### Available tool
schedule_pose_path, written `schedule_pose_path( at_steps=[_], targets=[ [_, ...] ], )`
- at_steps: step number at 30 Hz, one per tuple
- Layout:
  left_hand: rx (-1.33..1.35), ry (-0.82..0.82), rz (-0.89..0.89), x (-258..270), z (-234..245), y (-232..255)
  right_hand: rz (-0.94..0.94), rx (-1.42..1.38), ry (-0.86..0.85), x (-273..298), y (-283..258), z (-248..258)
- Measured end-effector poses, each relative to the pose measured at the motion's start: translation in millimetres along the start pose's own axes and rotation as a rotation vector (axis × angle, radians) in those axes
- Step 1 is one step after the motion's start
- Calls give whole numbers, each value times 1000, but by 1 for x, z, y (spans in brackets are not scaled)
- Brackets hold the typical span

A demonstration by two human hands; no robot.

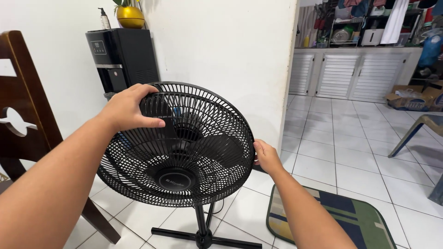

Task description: The person disassembles a standing electric fan by removing the front grille, fan blades, and rear grille, then reassembles them in reverse order. The person handles the fan components by hand, placing removed parts on a nearby table and reattaching them to the fan stand.

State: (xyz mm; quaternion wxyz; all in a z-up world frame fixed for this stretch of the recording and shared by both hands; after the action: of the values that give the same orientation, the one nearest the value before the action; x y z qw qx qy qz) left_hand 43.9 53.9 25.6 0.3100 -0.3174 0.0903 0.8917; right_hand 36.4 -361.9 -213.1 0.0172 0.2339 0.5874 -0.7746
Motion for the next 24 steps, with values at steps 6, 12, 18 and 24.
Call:
schedule_pose_path(
  at_steps=[6,12,18,24],
  targets=[
    [-95,-102,-69,-17,-1,24,54,141,70,0,-4,-2],
    [-178,-88,66,-10,7,51,63,230,216,-2,-10,-4],
    [-165,-102,107,0,17,46,60,301,254,-6,-7,-11],
    [-154,-53,72,11,19,45,87,354,344,-12,1,-10]
  ],
)
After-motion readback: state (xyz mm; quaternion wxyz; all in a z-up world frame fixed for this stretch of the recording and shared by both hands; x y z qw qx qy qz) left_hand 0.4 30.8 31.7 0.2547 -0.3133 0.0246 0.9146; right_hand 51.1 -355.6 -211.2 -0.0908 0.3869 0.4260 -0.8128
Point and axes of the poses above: each hand's wrist, its own x-axis away from the middle knuckle, its own z-axis out of the back of the hand, y = z × x, the point moved 2 cm from there along -x, towards the middle knuckle, and after that the axes turned 5 degrees about -x, right-handed, at the moved point
